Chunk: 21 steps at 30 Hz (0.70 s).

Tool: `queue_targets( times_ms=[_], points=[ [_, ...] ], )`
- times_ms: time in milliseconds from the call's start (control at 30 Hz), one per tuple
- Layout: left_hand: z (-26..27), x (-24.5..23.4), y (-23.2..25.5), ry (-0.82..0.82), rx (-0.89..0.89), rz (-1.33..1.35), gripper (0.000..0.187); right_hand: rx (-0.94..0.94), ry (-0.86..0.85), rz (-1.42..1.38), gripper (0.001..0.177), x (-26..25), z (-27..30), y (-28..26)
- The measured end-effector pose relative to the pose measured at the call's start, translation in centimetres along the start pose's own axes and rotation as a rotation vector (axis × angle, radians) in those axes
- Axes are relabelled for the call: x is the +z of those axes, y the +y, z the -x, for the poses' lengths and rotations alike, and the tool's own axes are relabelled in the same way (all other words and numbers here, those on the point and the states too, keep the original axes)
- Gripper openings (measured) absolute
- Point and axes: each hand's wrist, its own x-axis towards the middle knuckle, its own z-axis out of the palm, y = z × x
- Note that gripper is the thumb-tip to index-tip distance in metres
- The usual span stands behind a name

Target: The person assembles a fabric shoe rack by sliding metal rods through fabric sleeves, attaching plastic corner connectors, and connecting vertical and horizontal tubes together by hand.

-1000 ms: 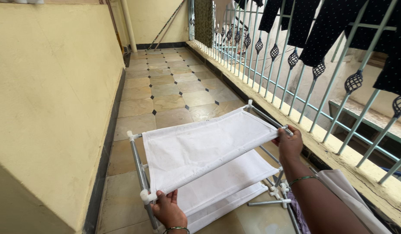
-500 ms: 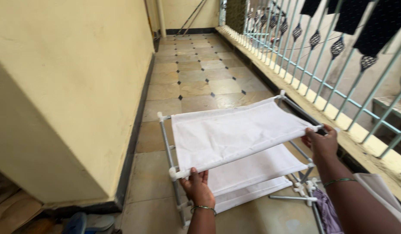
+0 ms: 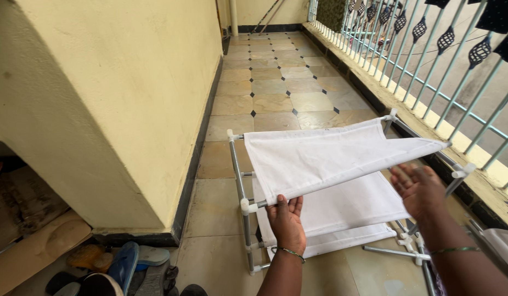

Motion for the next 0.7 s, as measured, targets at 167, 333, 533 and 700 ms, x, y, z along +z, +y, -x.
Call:
queue_targets(
  times_ms=[167,333,533,700],
  points=[
    [1.0,1.2,1.4,-0.070,-0.048,0.000,0.044,0.320,-0.384,0.253,0.045,5.3,6.1,4.7],
    [1.1,1.3,1.6,-0.072,-0.029,-0.084,0.031,0.531,-0.635,0.251,0.038,10.0,11.2,9.9],
    [1.3,0.3,1.0,-0.122,-0.070,-0.382,0.033,0.497,-0.567,-0.037,0.032,11.1,10.8,14.0],
    [4.8,2.0,8.9,-0.486,0.004,-1.614,0.042,0.541,-0.347,-0.103,0.026,11.6,10.9,13.0]
  ],
)
